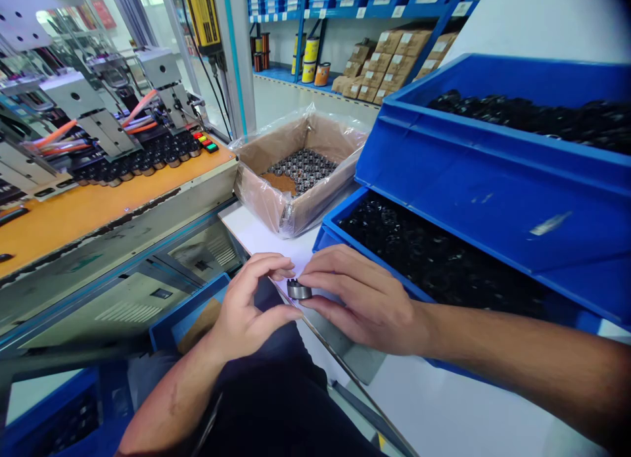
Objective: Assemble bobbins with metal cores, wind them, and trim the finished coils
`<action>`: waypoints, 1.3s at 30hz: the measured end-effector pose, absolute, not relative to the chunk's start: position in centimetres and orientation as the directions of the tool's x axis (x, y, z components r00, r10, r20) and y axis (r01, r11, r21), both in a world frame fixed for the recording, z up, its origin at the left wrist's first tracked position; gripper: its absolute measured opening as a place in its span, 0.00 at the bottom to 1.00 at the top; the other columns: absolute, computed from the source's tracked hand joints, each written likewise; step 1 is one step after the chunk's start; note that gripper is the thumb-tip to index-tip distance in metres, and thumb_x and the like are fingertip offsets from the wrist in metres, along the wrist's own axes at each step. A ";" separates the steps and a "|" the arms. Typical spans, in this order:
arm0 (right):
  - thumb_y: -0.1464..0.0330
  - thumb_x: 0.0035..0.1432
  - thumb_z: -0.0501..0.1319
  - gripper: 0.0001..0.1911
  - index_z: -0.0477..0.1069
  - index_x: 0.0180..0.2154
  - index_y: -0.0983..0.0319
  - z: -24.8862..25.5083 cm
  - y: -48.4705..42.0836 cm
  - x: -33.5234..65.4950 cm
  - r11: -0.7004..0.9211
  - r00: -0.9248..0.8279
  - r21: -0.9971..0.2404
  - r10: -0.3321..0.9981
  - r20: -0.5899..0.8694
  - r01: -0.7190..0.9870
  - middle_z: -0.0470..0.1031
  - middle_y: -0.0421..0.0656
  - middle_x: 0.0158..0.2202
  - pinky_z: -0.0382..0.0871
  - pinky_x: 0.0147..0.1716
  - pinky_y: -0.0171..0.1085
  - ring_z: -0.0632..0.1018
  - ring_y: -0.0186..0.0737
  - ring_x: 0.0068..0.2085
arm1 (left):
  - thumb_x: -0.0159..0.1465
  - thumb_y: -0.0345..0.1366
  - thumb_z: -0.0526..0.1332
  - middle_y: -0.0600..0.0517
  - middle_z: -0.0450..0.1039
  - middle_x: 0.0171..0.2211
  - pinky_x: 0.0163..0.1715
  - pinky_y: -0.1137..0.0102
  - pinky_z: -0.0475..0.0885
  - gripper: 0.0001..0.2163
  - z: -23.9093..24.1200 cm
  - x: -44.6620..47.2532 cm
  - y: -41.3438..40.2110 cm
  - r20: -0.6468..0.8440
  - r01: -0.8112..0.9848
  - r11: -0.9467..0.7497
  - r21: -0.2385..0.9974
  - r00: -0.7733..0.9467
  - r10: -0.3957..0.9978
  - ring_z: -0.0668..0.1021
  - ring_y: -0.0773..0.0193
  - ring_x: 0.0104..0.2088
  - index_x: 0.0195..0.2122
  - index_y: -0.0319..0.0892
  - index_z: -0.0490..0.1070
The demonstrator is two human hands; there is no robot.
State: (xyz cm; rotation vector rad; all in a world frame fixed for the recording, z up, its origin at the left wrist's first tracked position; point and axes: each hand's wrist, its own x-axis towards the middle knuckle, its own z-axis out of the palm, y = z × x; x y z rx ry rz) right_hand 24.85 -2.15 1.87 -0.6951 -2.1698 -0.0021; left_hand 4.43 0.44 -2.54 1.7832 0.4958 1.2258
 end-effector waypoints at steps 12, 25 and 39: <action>0.75 0.65 0.57 0.09 0.67 0.47 0.67 1.7 -2.4 25.0 0.856 -0.515 -0.273 0.489 0.704 0.439 0.73 0.49 0.39 0.78 0.43 0.42 0.75 0.40 0.44 | 0.60 0.33 0.69 0.48 0.79 0.34 0.36 0.72 0.77 0.09 -1.2 4.9 0.2 0.758 0.060 -0.833 0.550 0.383 0.528 0.81 0.65 0.35 0.41 0.38 0.76; 0.70 0.65 0.60 0.16 0.67 0.53 0.68 0.1 -1.5 25.3 0.811 -0.542 -0.135 0.493 0.680 0.569 0.72 0.54 0.50 0.75 0.49 0.42 0.75 0.45 0.52 | 0.60 0.39 0.68 0.58 0.68 0.21 0.40 0.68 0.71 0.09 4.4 -12.0 18.0 0.617 0.864 -0.328 0.381 0.027 0.786 0.76 0.65 0.31 0.28 0.40 0.73; 0.75 0.61 0.54 0.12 0.76 0.31 0.61 -3.6 4.3 36.6 0.489 -0.518 -0.467 0.852 0.074 0.737 0.77 0.44 0.32 0.72 0.31 0.33 0.79 0.37 0.32 | 0.63 0.37 0.62 0.43 0.78 0.45 0.52 0.59 0.69 0.12 7.2 4.4 21.6 0.311 0.898 -0.440 0.026 0.411 0.857 0.77 0.50 0.50 0.45 0.38 0.75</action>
